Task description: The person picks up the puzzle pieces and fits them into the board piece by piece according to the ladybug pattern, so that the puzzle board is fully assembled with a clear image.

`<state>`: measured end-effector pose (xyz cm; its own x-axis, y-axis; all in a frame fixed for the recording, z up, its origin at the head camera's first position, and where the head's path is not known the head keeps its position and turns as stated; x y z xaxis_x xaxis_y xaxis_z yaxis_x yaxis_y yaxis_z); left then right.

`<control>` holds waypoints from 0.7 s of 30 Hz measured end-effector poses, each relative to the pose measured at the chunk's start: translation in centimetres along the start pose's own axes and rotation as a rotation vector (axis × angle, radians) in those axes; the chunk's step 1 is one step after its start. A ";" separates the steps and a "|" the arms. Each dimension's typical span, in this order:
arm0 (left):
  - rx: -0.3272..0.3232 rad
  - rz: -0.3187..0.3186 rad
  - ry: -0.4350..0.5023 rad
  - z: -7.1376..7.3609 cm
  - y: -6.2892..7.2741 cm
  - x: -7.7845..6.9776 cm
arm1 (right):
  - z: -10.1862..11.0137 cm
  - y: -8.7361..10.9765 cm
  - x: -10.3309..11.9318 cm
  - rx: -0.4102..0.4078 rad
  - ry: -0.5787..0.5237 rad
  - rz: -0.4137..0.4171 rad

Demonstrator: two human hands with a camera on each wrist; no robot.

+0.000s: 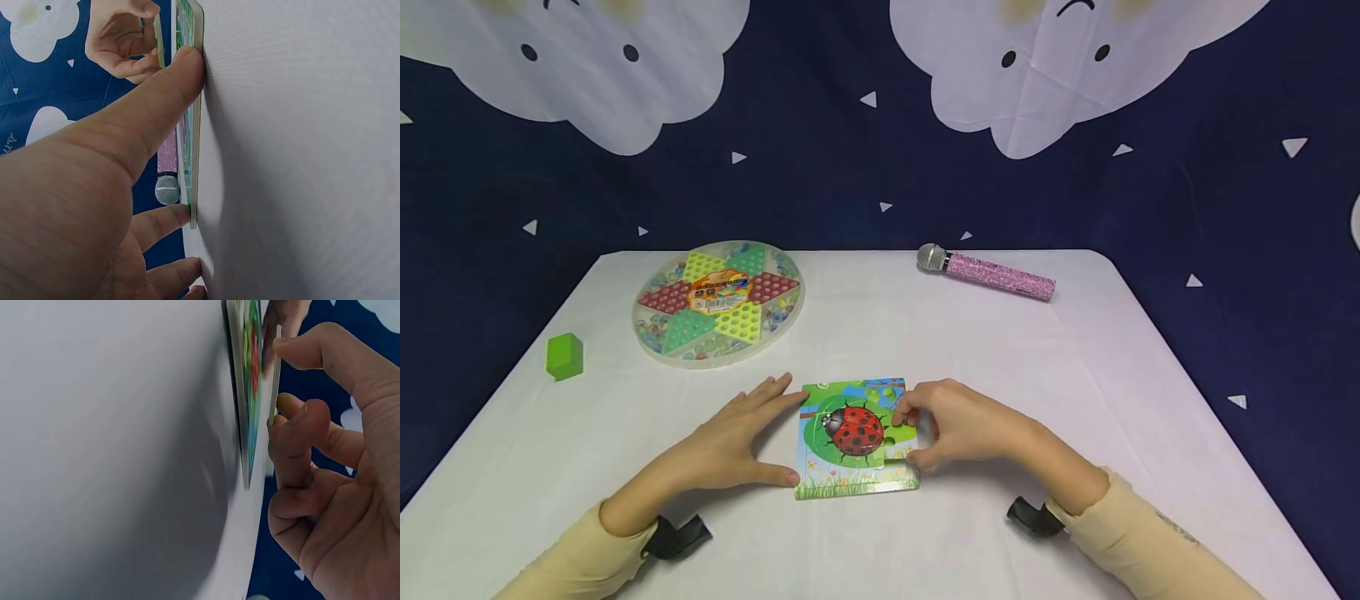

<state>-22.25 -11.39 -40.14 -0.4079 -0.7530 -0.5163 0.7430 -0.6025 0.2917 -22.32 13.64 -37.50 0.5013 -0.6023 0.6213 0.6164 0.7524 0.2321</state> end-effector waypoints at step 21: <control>0.003 0.001 0.000 0.0 0.0 0.0 | -2.0 -0.8 1.5 0.041 0.073 0.032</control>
<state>-22.31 -11.39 -40.13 -0.4070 -0.7534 -0.5164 0.7418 -0.6026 0.2944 -20.85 11.62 -38.26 0.5642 -0.5942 0.5732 0.5748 0.7811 0.2440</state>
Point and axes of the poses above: each hand's wrist, its own y-axis away from the middle knuckle, its own z-axis out of the back of the hand, x = y × z, the point moved 9 cm from there along -y, towards the middle knuckle, and after that the axes turned 12 degrees about x, right-handed, at the moved point
